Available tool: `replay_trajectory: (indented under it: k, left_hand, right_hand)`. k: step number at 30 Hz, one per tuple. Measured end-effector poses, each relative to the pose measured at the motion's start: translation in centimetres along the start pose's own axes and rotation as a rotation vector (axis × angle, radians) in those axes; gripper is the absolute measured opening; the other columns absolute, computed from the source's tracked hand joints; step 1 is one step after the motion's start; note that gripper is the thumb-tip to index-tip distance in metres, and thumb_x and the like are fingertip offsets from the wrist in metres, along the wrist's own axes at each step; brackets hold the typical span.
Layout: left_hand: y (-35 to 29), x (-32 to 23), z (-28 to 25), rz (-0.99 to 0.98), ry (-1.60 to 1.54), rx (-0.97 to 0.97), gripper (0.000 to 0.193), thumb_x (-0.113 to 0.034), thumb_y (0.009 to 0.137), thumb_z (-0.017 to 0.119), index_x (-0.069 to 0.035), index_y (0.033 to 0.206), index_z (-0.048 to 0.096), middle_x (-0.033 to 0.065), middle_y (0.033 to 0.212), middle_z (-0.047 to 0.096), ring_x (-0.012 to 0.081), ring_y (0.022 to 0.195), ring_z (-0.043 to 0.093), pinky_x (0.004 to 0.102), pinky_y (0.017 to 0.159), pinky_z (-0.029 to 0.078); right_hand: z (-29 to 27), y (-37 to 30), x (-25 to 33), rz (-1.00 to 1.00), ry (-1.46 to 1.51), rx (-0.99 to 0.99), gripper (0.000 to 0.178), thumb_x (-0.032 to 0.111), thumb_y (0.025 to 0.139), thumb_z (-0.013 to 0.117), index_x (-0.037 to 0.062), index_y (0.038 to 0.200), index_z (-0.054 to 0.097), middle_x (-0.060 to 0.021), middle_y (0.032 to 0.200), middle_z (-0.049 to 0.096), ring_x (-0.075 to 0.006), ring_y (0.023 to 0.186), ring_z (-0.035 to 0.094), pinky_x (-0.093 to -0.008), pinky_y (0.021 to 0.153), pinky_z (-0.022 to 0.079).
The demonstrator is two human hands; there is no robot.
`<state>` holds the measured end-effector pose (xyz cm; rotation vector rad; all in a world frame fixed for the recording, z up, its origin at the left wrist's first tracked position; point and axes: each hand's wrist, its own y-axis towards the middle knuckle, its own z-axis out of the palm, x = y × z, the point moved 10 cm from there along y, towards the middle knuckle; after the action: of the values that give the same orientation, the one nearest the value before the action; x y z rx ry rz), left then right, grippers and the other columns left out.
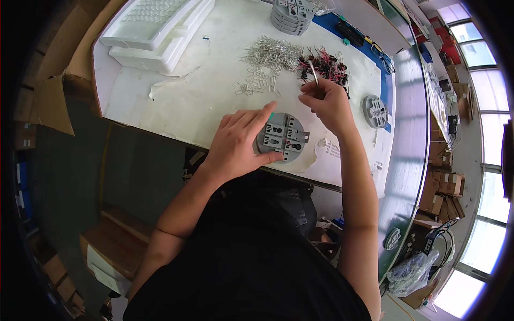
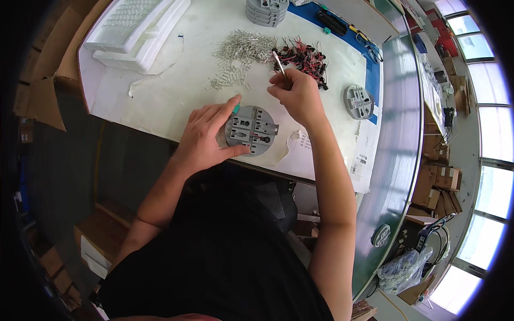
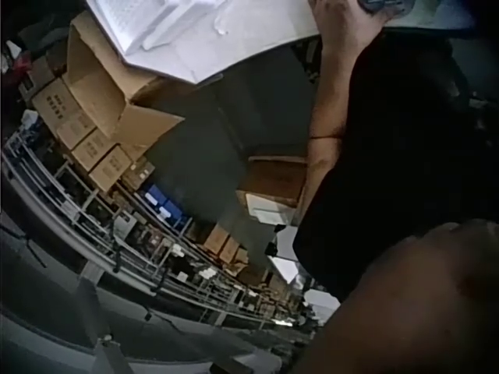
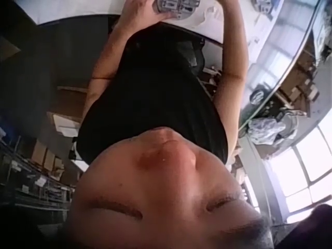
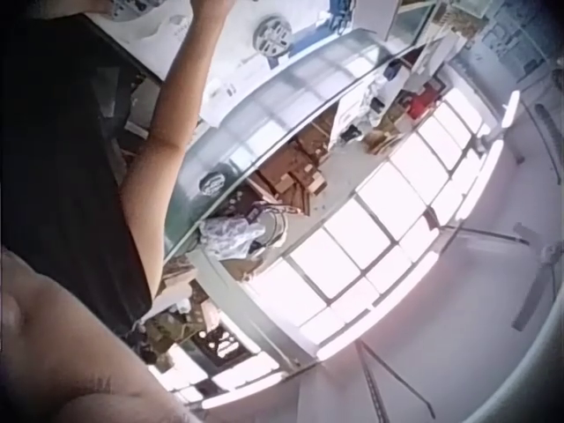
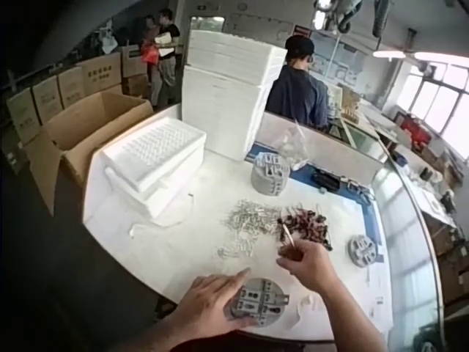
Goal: Assembling small electronic components onto a circular base using tweezers.
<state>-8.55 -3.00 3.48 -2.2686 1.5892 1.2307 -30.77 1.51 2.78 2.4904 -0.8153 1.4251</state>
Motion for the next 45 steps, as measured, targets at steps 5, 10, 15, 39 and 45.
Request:
replay_trajectory:
  k: [5,10,15,39,45]
  left_hand:
    - [0.1,0.0,0.1,-0.003,-0.001,0.011,0.106,-0.049,0.076,0.092,-0.010,0.162,0.043,0.0101,0.130,0.068,0.0293,0.124,0.062,0.0454,0.106,0.043]
    - [0.1,0.1,0.1,-0.015,0.002,0.022,0.107,-0.049,0.076,0.092,-0.011,0.163,0.042,0.0094,0.131,0.068,0.0289,0.124,0.062,0.0450,0.106,0.043]
    - [0.2,0.1,0.2,-0.025,-0.002,0.027,0.107,-0.049,0.076,0.091,-0.011,0.163,0.041,0.0089,0.132,0.068,0.0287,0.125,0.061,0.0450,0.107,0.042]
    - [0.5,0.4,0.4,-0.033,-0.010,0.042,0.109,-0.046,0.074,0.094,-0.011,0.163,0.043,0.0106,0.131,0.067,0.0304,0.124,0.062,0.0463,0.108,0.042]
    - [0.3,0.4,0.4,-0.036,0.002,0.043,0.109,-0.047,0.074,0.093,-0.013,0.164,0.041,0.0082,0.131,0.068,0.0285,0.126,0.061,0.0440,0.106,0.043]
  right_hand:
    - [0.3,-0.4,0.3,-0.089,-0.001,0.023,0.013,0.008,0.094,0.076,-0.0023,0.102,0.075,-0.0019,0.084,0.073,-0.0071,0.073,0.063,-0.0256,0.067,0.051]
    - [-0.5,-1.1,0.5,-0.024,-0.142,-0.010,0.012,0.009,0.095,0.076,-0.0021,0.101,0.075,-0.0023,0.083,0.073,-0.0074,0.071,0.062,-0.0265,0.066,0.050]
    - [-1.1,-1.8,1.3,-0.118,-0.353,-0.088,0.011,0.009,0.096,0.075,-0.0017,0.099,0.074,-0.0019,0.082,0.071,-0.0075,0.070,0.062,-0.0268,0.066,0.049]
    - [2.8,-3.1,1.7,0.104,-0.121,0.169,0.028,0.013,0.091,0.081,-0.0011,0.107,0.062,-0.0059,0.079,0.070,-0.0080,0.068,0.063,-0.0270,0.060,0.050]
    - [1.5,-3.8,1.7,0.177,-0.103,0.157,0.022,0.019,0.095,0.077,-0.0018,0.093,0.070,-0.0039,0.074,0.070,-0.0078,0.066,0.063,-0.0270,0.059,0.049]
